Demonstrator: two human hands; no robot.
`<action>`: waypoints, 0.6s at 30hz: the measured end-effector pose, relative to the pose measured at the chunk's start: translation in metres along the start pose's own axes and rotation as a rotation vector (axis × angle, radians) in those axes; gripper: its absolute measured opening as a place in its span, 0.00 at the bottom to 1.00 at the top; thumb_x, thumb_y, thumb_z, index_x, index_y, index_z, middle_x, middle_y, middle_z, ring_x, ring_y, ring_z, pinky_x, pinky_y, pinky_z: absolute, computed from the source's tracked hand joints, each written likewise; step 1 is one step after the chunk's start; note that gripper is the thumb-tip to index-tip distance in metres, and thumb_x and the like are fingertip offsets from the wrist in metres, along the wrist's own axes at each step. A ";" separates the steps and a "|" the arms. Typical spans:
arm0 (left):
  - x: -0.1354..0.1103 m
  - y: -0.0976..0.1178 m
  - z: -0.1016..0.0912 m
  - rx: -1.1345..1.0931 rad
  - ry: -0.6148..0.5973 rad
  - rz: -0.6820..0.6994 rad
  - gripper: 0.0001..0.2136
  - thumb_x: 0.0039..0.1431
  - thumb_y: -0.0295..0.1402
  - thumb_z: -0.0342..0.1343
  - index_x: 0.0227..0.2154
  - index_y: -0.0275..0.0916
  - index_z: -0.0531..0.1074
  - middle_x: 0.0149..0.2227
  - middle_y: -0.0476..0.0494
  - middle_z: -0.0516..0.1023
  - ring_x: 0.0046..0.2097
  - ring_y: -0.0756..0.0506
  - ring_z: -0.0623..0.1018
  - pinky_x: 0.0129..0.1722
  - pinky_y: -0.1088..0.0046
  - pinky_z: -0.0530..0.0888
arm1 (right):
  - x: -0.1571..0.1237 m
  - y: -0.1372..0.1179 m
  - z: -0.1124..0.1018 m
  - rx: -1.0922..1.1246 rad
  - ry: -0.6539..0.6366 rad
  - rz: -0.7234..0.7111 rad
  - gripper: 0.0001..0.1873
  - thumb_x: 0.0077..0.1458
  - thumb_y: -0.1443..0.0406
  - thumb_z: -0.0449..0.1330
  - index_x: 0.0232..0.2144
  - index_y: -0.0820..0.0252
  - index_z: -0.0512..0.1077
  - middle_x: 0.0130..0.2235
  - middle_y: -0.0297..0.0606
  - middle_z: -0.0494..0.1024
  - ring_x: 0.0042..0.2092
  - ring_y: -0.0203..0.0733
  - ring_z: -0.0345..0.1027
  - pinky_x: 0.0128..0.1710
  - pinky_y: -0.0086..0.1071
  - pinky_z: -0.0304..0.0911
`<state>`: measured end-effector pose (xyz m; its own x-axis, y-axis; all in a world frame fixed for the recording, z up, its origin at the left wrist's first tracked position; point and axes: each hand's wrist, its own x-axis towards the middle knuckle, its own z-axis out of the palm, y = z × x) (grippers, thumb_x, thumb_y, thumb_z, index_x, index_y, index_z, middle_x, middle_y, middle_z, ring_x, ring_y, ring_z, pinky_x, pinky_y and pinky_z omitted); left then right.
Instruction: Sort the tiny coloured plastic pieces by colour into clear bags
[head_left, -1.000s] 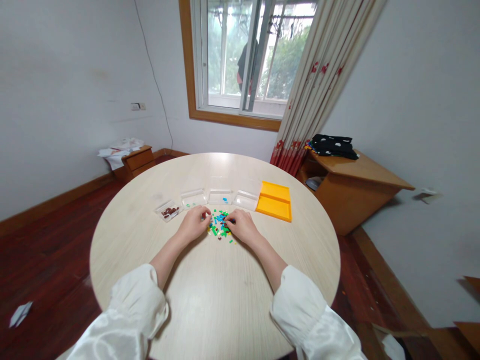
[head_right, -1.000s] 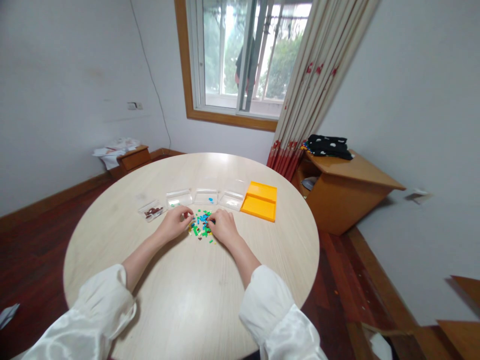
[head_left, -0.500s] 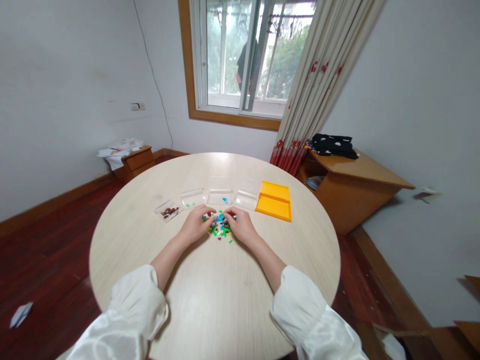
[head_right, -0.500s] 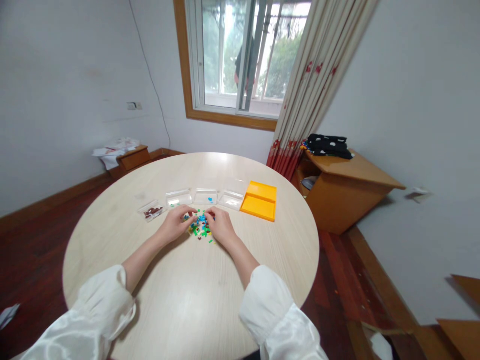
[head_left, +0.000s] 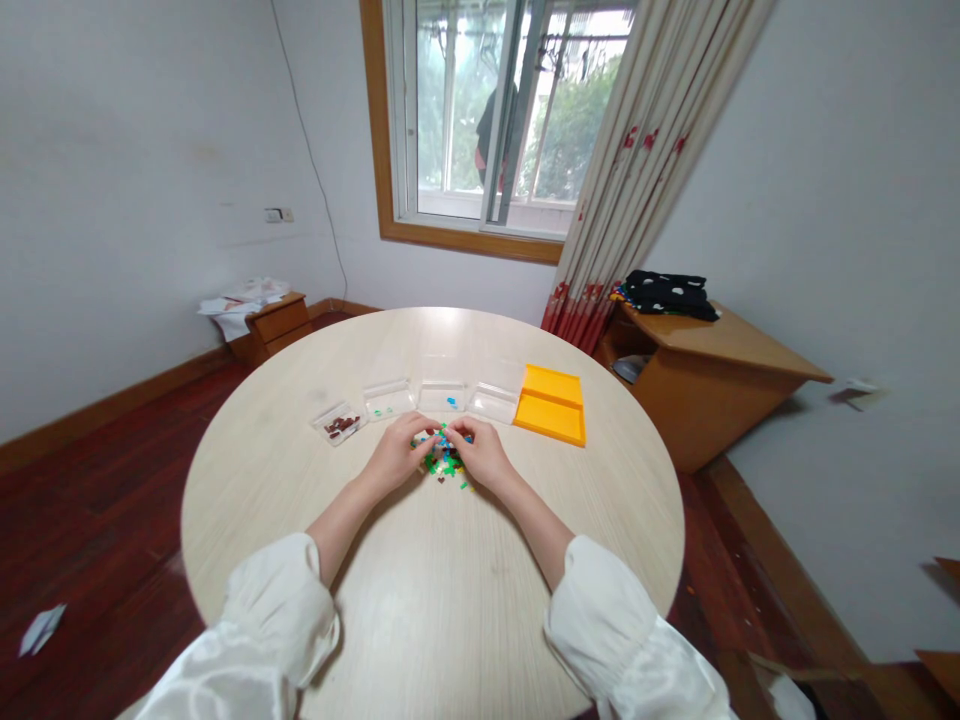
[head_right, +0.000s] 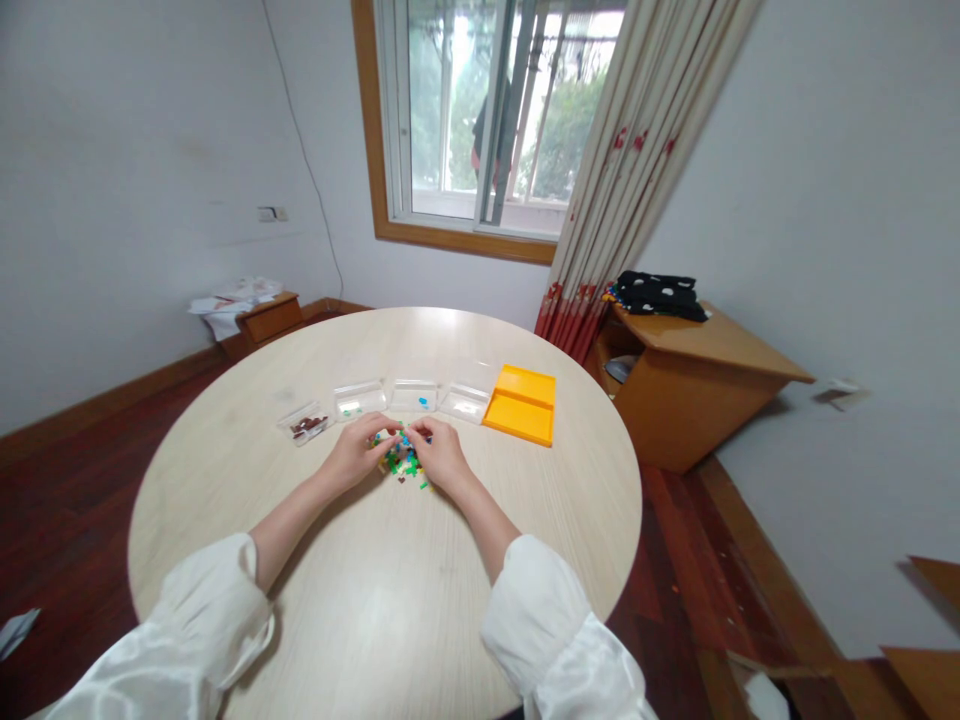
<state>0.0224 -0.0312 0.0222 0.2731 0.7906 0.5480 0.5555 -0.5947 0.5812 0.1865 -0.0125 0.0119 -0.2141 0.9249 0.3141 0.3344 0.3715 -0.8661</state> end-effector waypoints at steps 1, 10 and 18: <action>0.000 0.001 0.000 -0.001 -0.009 -0.004 0.05 0.55 0.29 0.53 0.32 0.39 0.74 0.33 0.44 0.76 0.38 0.46 0.73 0.41 0.67 0.70 | 0.000 0.000 0.000 0.003 -0.004 -0.001 0.11 0.51 0.61 0.56 0.25 0.63 0.72 0.27 0.35 0.76 0.30 0.36 0.67 0.34 0.30 0.62; 0.004 -0.017 -0.011 0.189 0.202 -0.200 0.06 0.55 0.32 0.51 0.31 0.38 0.72 0.33 0.43 0.75 0.39 0.45 0.73 0.41 0.67 0.69 | -0.009 -0.011 -0.001 -0.249 -0.102 -0.102 0.04 0.51 0.69 0.59 0.26 0.62 0.74 0.29 0.34 0.75 0.33 0.34 0.65 0.37 0.28 0.58; 0.007 -0.046 -0.023 0.530 0.283 -0.368 0.09 0.56 0.34 0.50 0.30 0.38 0.73 0.35 0.39 0.76 0.40 0.40 0.73 0.42 0.63 0.67 | -0.018 -0.029 -0.005 -0.535 -0.294 -0.220 0.09 0.45 0.62 0.67 0.26 0.61 0.73 0.35 0.36 0.73 0.42 0.39 0.64 0.43 0.32 0.51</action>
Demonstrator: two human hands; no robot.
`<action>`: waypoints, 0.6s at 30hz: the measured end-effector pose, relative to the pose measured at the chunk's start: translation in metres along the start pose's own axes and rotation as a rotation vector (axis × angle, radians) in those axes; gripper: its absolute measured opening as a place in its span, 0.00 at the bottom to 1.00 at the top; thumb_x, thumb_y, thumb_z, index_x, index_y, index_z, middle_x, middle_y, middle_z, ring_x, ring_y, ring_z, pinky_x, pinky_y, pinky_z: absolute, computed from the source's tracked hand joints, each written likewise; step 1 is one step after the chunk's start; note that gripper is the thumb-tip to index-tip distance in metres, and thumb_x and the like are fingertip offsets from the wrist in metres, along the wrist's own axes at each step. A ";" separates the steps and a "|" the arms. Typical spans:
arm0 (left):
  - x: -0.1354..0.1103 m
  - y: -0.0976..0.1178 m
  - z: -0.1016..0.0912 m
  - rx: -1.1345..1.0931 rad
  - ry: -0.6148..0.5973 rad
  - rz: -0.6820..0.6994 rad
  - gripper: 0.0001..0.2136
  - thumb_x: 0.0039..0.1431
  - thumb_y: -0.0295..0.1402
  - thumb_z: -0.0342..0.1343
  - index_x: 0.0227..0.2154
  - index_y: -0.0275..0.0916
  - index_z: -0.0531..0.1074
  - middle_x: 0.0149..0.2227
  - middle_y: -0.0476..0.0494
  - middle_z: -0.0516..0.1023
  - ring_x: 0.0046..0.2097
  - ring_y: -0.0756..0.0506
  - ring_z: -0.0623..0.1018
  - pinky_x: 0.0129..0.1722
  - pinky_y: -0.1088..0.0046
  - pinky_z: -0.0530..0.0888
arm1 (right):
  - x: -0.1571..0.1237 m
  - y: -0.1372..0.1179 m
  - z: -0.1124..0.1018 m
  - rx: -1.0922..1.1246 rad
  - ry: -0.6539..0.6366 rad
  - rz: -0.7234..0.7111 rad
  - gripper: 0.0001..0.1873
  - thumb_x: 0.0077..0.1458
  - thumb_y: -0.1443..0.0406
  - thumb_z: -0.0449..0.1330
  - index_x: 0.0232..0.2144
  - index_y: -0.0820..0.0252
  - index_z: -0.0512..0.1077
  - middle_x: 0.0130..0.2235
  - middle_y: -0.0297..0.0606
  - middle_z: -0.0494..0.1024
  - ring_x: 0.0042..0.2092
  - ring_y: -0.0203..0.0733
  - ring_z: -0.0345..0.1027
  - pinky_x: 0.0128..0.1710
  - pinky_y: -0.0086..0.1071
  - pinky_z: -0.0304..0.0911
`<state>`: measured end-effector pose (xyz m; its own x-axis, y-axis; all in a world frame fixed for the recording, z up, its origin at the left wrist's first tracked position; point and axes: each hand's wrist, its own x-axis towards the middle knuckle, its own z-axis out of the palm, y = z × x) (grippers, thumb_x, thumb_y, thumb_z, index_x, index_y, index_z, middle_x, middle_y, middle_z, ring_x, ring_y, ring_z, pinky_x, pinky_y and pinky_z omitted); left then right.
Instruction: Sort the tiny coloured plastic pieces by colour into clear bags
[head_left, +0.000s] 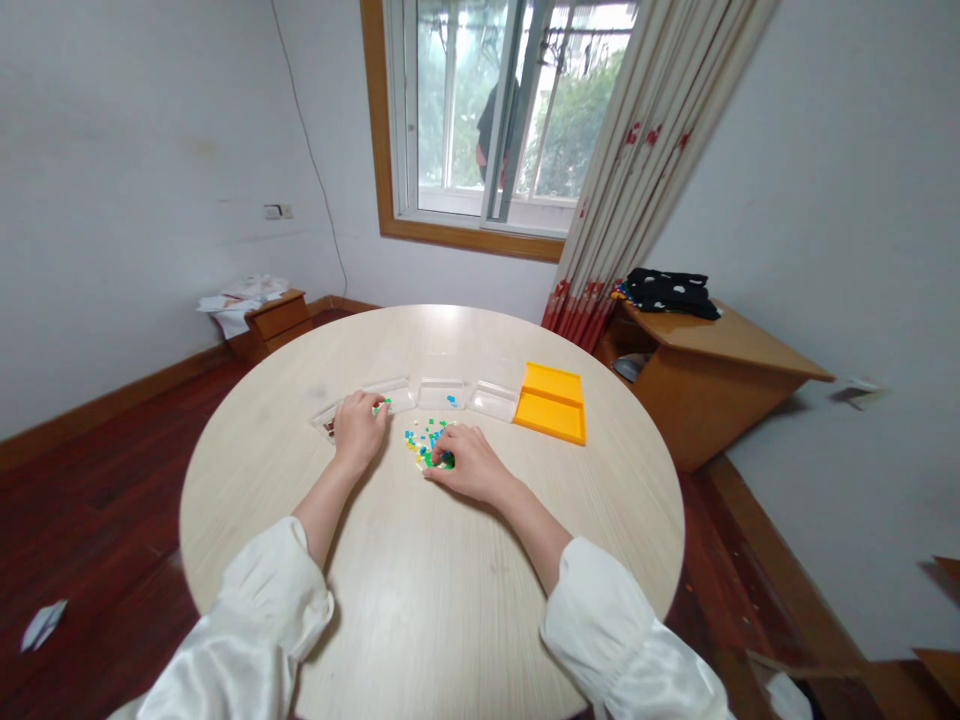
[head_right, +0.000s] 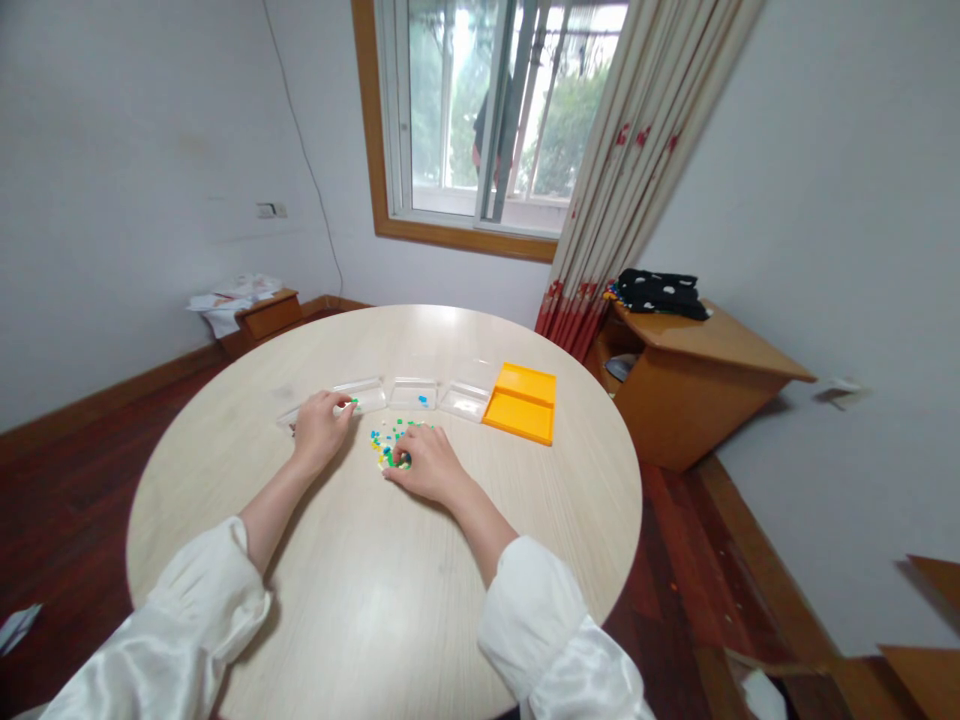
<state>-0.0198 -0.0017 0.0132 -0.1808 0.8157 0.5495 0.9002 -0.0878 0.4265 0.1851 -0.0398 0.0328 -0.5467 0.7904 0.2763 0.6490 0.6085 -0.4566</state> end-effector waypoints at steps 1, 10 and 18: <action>0.000 -0.001 0.001 0.022 -0.005 -0.001 0.09 0.56 0.34 0.50 0.30 0.38 0.73 0.35 0.39 0.76 0.40 0.40 0.73 0.42 0.63 0.66 | 0.000 0.000 0.000 -0.013 -0.012 0.008 0.09 0.45 0.62 0.67 0.26 0.61 0.73 0.36 0.36 0.73 0.42 0.39 0.64 0.43 0.32 0.50; 0.002 -0.007 0.005 0.126 -0.030 -0.037 0.10 0.56 0.34 0.49 0.31 0.38 0.75 0.35 0.37 0.76 0.40 0.38 0.73 0.39 0.62 0.65 | 0.001 0.002 0.004 -0.073 -0.024 0.028 0.05 0.48 0.65 0.64 0.26 0.61 0.72 0.35 0.37 0.73 0.41 0.40 0.65 0.41 0.32 0.50; 0.003 -0.008 0.005 0.101 -0.071 -0.027 0.12 0.56 0.33 0.48 0.37 0.37 0.75 0.37 0.36 0.78 0.41 0.36 0.72 0.40 0.59 0.65 | 0.001 0.001 0.003 -0.043 -0.044 0.015 0.04 0.49 0.66 0.64 0.30 0.59 0.74 0.37 0.36 0.73 0.43 0.41 0.65 0.43 0.33 0.51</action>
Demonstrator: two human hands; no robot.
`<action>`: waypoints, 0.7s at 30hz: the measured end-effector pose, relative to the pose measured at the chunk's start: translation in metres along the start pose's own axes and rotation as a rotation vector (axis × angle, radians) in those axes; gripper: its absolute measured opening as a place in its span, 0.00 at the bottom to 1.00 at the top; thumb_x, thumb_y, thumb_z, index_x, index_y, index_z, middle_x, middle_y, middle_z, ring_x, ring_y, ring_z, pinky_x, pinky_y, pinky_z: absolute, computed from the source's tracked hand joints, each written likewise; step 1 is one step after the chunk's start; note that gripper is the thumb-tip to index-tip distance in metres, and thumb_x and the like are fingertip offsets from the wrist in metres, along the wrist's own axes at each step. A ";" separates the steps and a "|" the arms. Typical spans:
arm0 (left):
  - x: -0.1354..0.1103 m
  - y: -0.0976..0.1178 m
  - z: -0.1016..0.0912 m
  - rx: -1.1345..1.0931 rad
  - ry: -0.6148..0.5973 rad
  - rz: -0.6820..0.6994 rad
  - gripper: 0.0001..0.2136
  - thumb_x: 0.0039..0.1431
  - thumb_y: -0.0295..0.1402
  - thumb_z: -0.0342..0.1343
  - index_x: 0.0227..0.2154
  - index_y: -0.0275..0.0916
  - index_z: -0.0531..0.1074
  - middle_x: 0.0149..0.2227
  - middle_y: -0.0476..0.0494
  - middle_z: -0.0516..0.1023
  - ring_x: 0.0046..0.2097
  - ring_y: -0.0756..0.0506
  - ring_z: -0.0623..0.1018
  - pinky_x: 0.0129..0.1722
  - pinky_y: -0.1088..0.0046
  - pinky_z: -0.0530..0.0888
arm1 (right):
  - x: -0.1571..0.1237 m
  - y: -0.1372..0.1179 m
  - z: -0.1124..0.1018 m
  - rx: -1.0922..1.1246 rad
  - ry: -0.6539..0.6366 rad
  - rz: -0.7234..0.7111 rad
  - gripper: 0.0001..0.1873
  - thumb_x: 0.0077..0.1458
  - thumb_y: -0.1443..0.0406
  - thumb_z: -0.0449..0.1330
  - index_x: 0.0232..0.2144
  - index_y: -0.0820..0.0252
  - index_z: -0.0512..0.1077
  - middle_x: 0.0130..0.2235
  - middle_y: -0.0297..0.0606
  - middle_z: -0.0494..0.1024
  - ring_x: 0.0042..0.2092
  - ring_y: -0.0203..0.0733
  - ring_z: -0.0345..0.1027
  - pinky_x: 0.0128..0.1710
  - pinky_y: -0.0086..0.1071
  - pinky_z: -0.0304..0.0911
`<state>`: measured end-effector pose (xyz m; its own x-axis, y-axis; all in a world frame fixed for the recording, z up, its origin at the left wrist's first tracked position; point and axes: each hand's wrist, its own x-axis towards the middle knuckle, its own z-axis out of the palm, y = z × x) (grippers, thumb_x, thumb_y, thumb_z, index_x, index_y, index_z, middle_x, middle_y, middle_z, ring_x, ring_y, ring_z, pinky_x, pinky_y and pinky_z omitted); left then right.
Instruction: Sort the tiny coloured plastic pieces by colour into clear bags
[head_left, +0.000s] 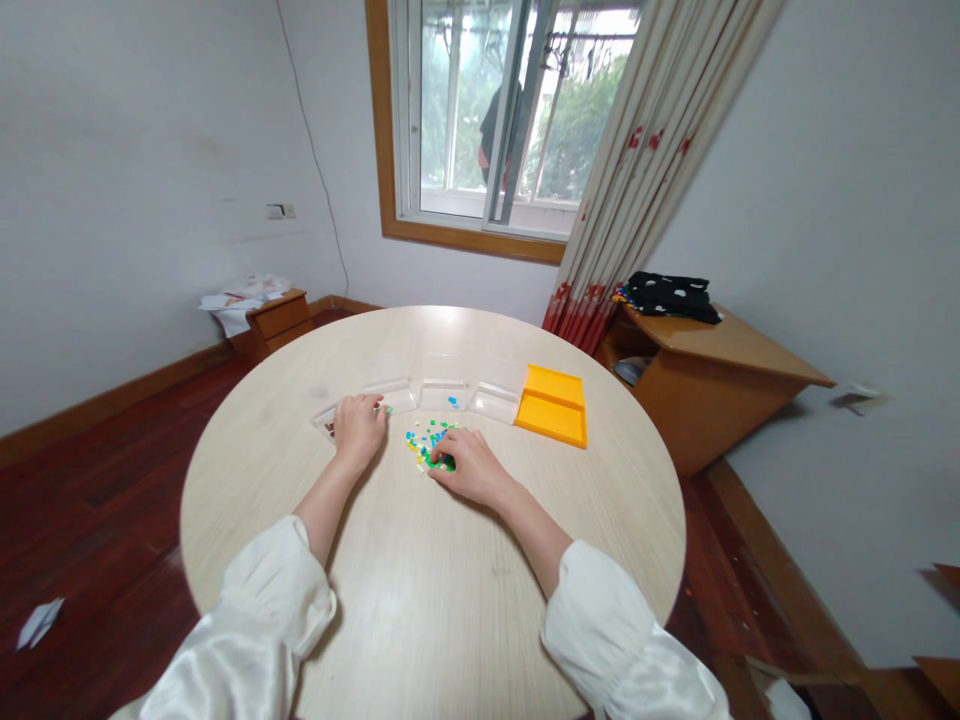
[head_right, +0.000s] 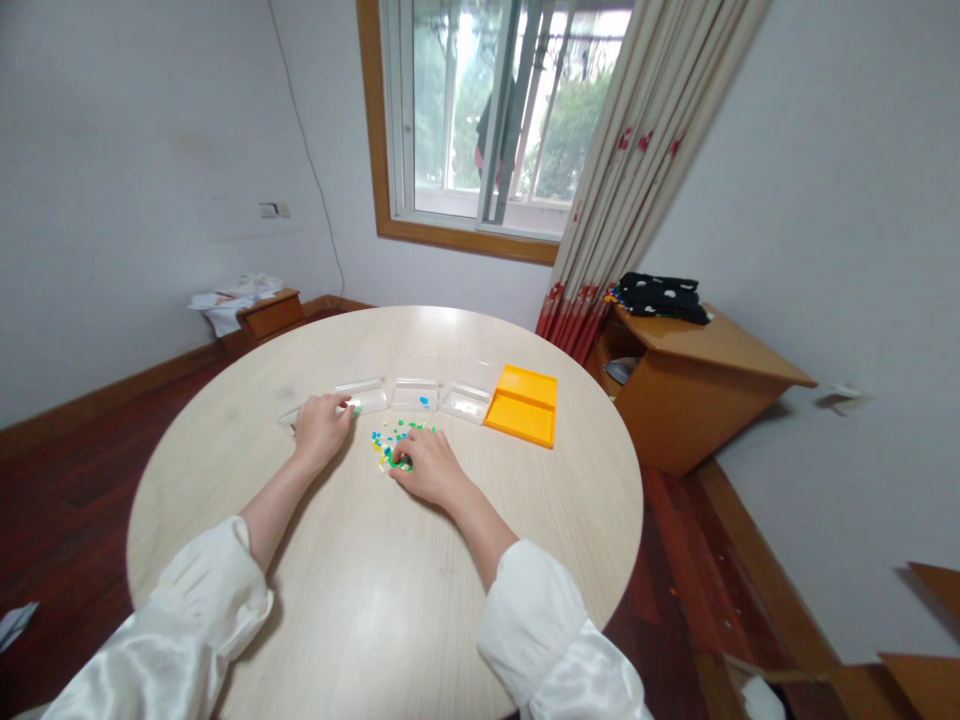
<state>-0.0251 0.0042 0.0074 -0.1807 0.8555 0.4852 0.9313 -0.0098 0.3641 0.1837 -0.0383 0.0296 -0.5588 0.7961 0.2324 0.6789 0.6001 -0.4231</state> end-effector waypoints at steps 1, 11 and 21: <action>0.000 0.000 0.000 -0.006 -0.007 0.008 0.12 0.56 0.32 0.48 0.37 0.37 0.75 0.38 0.35 0.78 0.41 0.36 0.72 0.41 0.59 0.65 | 0.000 0.000 0.000 -0.001 0.001 -0.001 0.04 0.49 0.66 0.64 0.30 0.59 0.74 0.37 0.36 0.73 0.43 0.40 0.65 0.43 0.33 0.51; -0.006 0.018 -0.007 -0.249 0.000 0.186 0.08 0.55 0.32 0.50 0.30 0.39 0.74 0.34 0.41 0.75 0.42 0.41 0.71 0.45 0.63 0.67 | 0.001 0.004 0.002 -0.022 0.027 0.032 0.03 0.49 0.67 0.64 0.29 0.59 0.74 0.37 0.37 0.74 0.42 0.40 0.65 0.43 0.32 0.51; -0.021 0.039 -0.019 -0.464 -0.314 0.429 0.09 0.55 0.35 0.53 0.28 0.38 0.76 0.32 0.42 0.77 0.38 0.45 0.73 0.41 0.67 0.68 | 0.000 0.003 -0.002 -0.022 0.054 0.051 0.02 0.54 0.69 0.59 0.29 0.61 0.71 0.36 0.37 0.72 0.42 0.40 0.63 0.42 0.33 0.51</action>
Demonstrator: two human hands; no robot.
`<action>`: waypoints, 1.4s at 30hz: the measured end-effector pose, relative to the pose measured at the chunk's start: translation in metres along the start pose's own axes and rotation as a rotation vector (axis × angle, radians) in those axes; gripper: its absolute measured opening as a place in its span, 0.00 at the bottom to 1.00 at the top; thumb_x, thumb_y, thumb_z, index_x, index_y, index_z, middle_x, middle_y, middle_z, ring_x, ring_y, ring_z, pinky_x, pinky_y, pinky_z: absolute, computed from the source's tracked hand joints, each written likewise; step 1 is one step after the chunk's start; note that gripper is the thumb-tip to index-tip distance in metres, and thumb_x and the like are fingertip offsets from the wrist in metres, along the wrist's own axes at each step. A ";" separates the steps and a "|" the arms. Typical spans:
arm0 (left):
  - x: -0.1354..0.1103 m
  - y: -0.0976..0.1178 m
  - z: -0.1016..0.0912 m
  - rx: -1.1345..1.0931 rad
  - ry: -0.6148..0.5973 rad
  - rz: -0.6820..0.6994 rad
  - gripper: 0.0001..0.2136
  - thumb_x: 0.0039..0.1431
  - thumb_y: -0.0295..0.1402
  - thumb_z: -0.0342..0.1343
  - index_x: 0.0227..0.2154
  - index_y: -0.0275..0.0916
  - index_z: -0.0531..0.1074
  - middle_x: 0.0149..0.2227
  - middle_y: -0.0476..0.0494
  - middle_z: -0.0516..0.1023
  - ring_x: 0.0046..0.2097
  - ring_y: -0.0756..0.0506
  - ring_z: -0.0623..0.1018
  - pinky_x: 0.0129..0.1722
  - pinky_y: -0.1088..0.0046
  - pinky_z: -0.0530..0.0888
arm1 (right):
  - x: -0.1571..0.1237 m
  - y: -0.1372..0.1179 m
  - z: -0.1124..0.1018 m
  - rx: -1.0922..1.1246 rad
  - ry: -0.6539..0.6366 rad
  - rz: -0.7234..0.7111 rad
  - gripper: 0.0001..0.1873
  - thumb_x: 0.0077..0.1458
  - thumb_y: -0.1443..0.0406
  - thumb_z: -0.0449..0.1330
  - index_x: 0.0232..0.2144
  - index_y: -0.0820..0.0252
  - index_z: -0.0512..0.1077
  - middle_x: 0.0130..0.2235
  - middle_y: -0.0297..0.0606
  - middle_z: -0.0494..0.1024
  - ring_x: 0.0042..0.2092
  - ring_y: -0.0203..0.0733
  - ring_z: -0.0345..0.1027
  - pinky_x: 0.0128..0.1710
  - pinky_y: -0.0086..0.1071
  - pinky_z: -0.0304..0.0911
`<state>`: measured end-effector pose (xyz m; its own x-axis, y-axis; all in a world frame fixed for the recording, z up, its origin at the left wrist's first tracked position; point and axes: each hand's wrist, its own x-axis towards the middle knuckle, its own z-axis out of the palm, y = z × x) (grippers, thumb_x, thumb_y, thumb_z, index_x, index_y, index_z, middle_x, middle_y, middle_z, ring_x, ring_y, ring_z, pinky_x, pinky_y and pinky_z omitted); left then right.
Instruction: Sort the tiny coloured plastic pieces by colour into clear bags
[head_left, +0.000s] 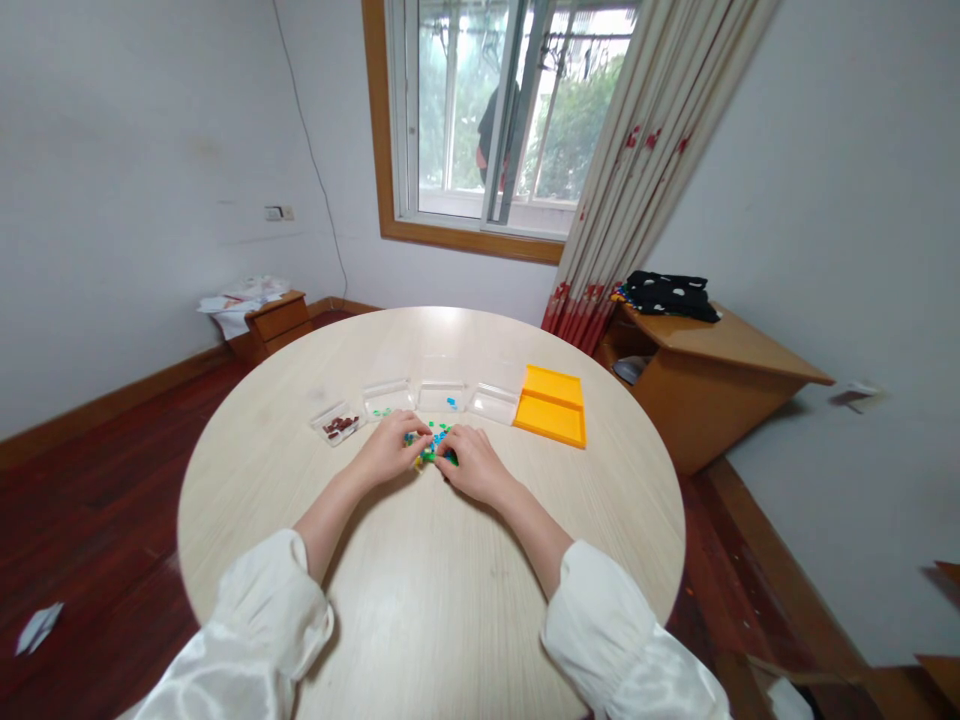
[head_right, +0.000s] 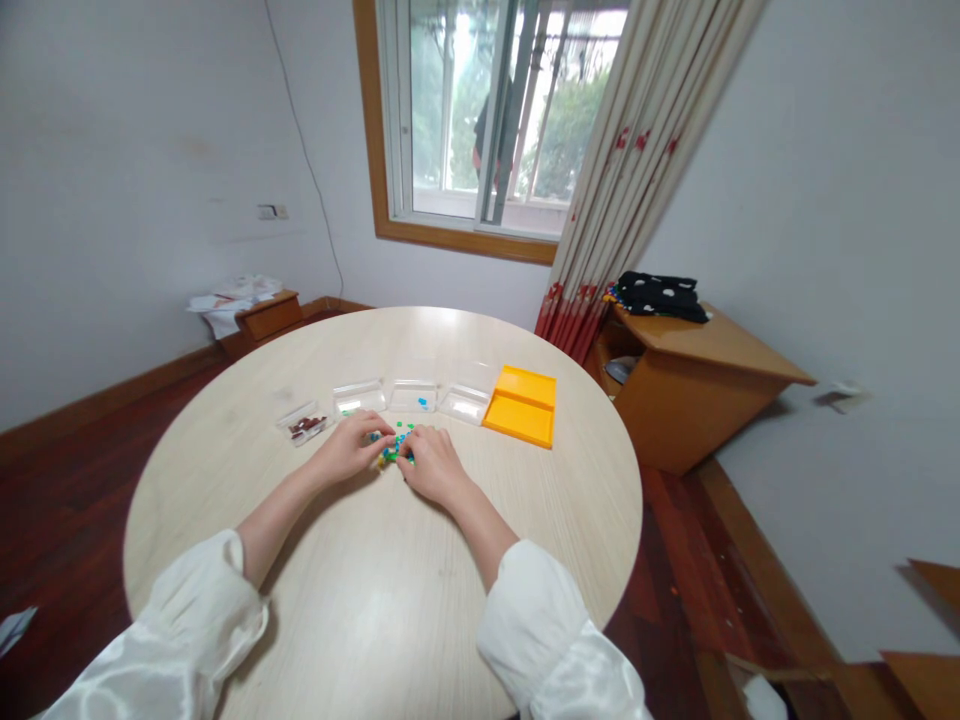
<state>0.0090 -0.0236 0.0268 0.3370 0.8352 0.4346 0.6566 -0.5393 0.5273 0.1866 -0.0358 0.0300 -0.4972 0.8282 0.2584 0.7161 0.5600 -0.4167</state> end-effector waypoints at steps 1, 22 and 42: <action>0.000 0.001 0.000 -0.014 -0.022 0.004 0.09 0.55 0.36 0.53 0.29 0.38 0.77 0.32 0.42 0.77 0.38 0.45 0.73 0.41 0.67 0.68 | 0.000 0.000 -0.001 0.006 0.021 0.007 0.02 0.55 0.68 0.58 0.30 0.61 0.71 0.36 0.37 0.72 0.42 0.40 0.63 0.43 0.33 0.51; 0.009 -0.052 -0.007 0.302 0.435 -0.309 0.10 0.55 0.34 0.50 0.33 0.36 0.76 0.35 0.39 0.79 0.41 0.41 0.73 0.43 0.64 0.68 | 0.002 0.000 0.009 0.013 0.108 0.027 0.02 0.54 0.68 0.60 0.31 0.61 0.73 0.36 0.37 0.73 0.42 0.39 0.62 0.42 0.33 0.51; 0.007 -0.034 -0.003 0.222 0.348 -0.110 0.08 0.56 0.31 0.51 0.34 0.38 0.74 0.37 0.41 0.76 0.43 0.42 0.72 0.46 0.64 0.68 | 0.005 -0.002 0.014 -0.032 0.149 0.065 0.05 0.56 0.69 0.57 0.30 0.61 0.72 0.35 0.38 0.74 0.40 0.39 0.64 0.41 0.32 0.51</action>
<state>-0.0127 0.0004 0.0140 0.0341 0.7801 0.6247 0.8183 -0.3806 0.4307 0.1760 -0.0330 0.0200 -0.3728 0.8555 0.3593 0.7606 0.5036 -0.4098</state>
